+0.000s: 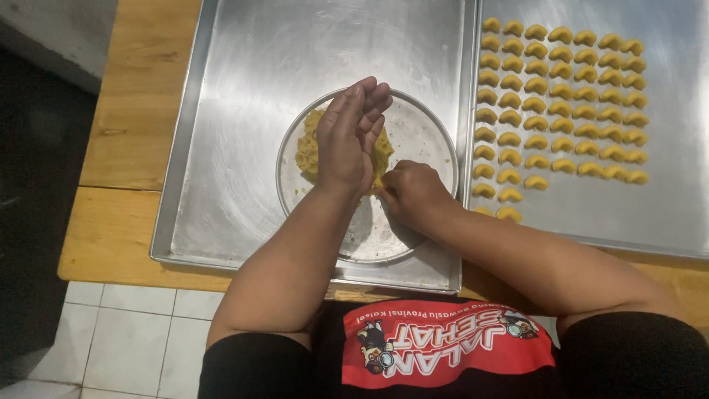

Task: The person is manually shaping dough into crescent-shaped cookies by pinching off small pieces, rolling them into balls, and curving them before placing them on a baking tray.

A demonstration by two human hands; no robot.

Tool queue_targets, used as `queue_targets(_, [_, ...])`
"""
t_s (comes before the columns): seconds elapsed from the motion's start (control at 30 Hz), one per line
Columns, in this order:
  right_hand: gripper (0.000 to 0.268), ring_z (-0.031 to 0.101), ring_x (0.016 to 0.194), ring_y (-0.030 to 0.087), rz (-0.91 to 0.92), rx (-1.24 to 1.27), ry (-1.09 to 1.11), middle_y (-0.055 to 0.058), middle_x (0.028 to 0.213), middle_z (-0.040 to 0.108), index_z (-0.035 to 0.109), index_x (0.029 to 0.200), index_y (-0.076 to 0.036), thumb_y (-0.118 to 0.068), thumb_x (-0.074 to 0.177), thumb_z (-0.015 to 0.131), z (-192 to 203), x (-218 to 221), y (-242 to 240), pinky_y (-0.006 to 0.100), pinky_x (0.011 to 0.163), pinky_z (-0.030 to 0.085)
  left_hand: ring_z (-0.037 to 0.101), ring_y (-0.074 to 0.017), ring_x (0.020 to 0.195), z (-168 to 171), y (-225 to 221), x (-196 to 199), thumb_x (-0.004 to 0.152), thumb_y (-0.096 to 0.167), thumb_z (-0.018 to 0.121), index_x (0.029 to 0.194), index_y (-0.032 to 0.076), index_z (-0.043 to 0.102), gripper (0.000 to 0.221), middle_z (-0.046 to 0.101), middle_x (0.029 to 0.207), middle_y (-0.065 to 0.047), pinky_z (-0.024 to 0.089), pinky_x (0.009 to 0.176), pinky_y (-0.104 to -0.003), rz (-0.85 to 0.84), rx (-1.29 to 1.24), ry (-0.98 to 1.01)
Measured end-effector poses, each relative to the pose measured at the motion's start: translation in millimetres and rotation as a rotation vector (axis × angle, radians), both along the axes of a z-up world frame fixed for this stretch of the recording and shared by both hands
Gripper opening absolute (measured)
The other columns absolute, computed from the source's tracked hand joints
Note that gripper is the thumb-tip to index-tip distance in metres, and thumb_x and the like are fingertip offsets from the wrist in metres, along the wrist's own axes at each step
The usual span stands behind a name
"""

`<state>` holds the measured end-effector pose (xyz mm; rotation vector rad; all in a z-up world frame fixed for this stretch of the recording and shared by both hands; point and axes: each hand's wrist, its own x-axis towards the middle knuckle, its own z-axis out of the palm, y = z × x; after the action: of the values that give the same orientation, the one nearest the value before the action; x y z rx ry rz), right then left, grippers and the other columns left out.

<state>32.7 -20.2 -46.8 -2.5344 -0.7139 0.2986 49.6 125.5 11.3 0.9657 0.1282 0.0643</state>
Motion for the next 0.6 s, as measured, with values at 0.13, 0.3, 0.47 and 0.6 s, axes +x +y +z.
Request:
queue_targets(0.13, [0.019,0.076,0.075,0.035,0.002,-0.046,0.064,0.018,0.080,0.072,0.080,0.095,-0.003,-0.017,0.092,0.067,8,2,-9,0.039,0.063,0.062,0.063,-0.0282,0.123,-6,-4,1,0.106,0.039,0.053,0.132,0.007,0.060,0.042,0.069,0.124,-0.013,0.035,0.116,-0.055,-0.017,0.014,0.013])
queue_targets(0.3, [0.027,0.074,0.086,0.030,-0.148,0.340,0.590,0.024,0.092,0.079,0.081,0.104,-0.001,-0.019,0.085,0.080,73,7,-40,0.044,0.077,0.060,0.053,-0.0357,0.135,-13,-13,3,0.102,0.048,0.056,0.143,0.007,0.052,0.058,0.062,0.135,-0.019,0.020,0.121,-0.061,-0.252,-0.021,0.059])
queue_targets(0.47, [0.020,0.071,0.096,0.019,-0.112,0.738,0.404,0.014,0.103,0.078,0.078,0.110,-0.003,-0.008,0.092,0.073,53,0,-76,0.031,0.086,0.060,0.049,-0.0392,0.133,-15,-35,-5,0.090,0.063,0.048,0.147,-0.001,0.044,0.086,0.054,0.143,-0.026,0.031,0.113,-0.052,-0.514,-0.235,0.253])
queue_targets(0.6, [0.008,0.074,0.079,0.021,0.065,0.504,-0.396,0.008,0.089,0.079,0.080,0.094,-0.006,-0.005,0.086,0.081,46,-13,-62,0.034,0.071,0.056,0.063,-0.0333,0.119,-44,-56,-10,0.091,0.064,0.051,0.143,-0.010,0.047,0.090,0.063,0.127,-0.030,0.049,0.104,-0.035,-0.672,-0.524,0.318])
